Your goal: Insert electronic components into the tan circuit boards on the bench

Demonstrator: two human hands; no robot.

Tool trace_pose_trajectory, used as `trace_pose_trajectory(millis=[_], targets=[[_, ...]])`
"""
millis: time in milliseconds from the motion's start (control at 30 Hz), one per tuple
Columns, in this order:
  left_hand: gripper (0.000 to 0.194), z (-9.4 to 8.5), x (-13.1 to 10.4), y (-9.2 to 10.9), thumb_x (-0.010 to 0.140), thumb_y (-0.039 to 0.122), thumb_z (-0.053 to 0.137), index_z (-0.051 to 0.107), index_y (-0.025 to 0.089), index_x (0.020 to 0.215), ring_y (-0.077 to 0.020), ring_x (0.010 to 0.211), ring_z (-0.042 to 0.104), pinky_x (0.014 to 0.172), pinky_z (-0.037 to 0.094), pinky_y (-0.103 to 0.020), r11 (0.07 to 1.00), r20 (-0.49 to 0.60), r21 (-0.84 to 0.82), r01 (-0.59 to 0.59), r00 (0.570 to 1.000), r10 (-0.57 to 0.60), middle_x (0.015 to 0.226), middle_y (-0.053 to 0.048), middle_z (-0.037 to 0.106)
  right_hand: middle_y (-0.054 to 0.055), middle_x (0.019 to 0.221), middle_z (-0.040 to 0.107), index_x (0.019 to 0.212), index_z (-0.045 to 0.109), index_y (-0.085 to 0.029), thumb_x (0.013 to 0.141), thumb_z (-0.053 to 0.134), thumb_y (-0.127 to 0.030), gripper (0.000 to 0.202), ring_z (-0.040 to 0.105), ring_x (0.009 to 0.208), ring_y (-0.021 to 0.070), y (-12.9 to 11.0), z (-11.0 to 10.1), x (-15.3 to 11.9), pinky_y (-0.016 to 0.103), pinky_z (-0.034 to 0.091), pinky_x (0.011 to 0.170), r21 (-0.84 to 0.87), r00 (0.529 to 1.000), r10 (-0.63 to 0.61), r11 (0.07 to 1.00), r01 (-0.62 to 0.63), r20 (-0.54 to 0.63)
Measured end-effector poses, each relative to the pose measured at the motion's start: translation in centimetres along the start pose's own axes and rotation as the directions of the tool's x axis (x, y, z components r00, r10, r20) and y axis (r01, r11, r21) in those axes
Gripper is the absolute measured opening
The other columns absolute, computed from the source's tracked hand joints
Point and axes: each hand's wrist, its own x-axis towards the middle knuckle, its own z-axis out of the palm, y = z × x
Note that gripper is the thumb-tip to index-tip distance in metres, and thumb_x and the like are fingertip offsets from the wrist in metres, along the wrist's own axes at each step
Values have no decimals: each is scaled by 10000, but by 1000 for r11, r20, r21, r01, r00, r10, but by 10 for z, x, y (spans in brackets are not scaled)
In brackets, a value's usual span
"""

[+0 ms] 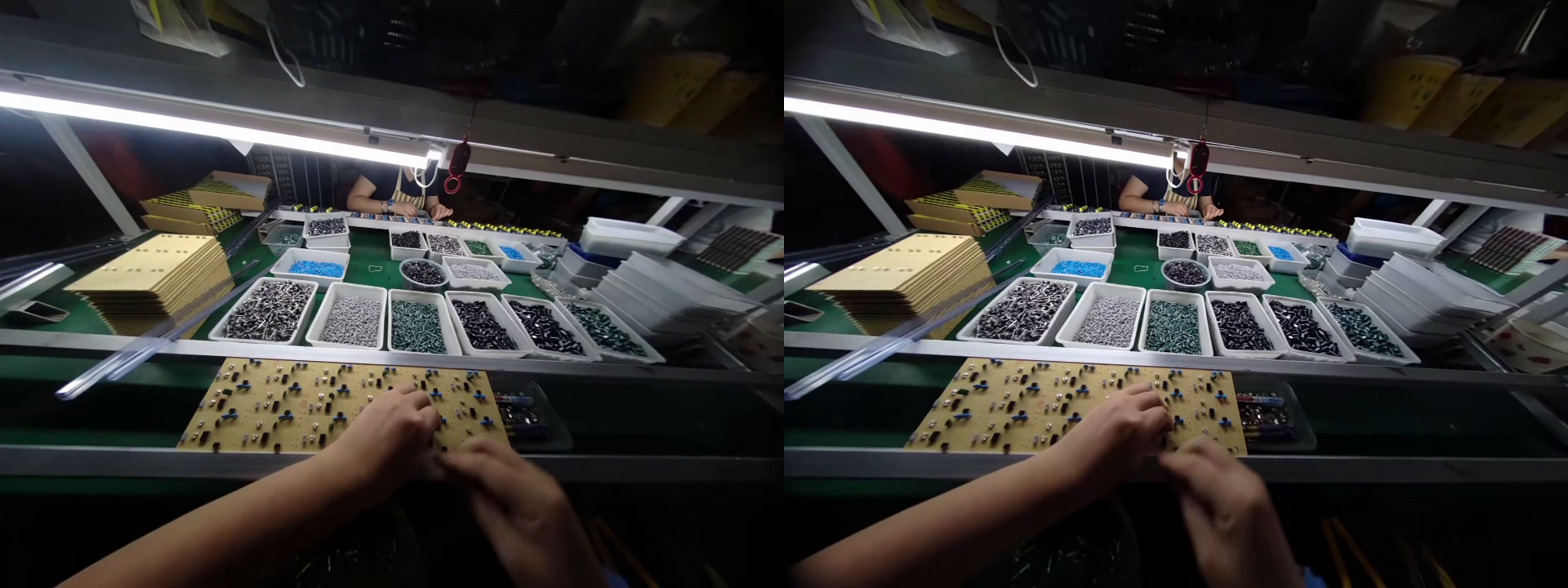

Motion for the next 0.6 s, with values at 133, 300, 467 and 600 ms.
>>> trace_pose_trajectory(millis=[133, 300, 467, 600], targets=[[128, -5, 2, 4, 904, 15, 611, 669, 102, 830, -218, 814, 590, 751, 553, -333, 998, 27, 49, -36, 999, 34, 850, -77, 678, 17, 1043, 762, 1082, 720, -278, 971, 590, -194, 190, 728, 964, 205, 35, -36, 16, 298, 575, 878, -222, 979, 71, 968, -114, -190], [75, -8, 2, 10, 894, 26, 666, 686, 82, 849, -235, 846, 601, 767, 568, -345, 994, 79, 84, -70, 995, 63, 865, -86, 683, 38, 958, 707, 992, 653, -225, 1003, 523, -159, 146, 685, 922, 214, 65, -36, 24, 343, 552, 837, -370, 990, 8, 927, -60, -141], [139, -6, -7, 11, 922, 59, 659, 712, 85, 1049, -257, 906, 614, 809, 587, -391, 999, -15, 22, -41, 999, 41, 942, -96, 685, 61, 933, 662, 980, 623, -197, 1007, 494, -119, 153, 637, 933, 240, 69, -29, 27, 400, 522, 856, -423, 993, -31, 906, -21, -115], [276, -8, -23, 15, 962, 20, 536, 670, 72, 1198, -251, 866, 612, 775, 594, -418, 997, -208, -70, -14, 978, -1, 952, -108, 692, 71, 956, 656, 979, 618, -200, 1002, 477, -93, 179, 627, 941, 246, 68, -31, 28, 415, 519, 867, -449, 996, -34, 894, -4, -77]])
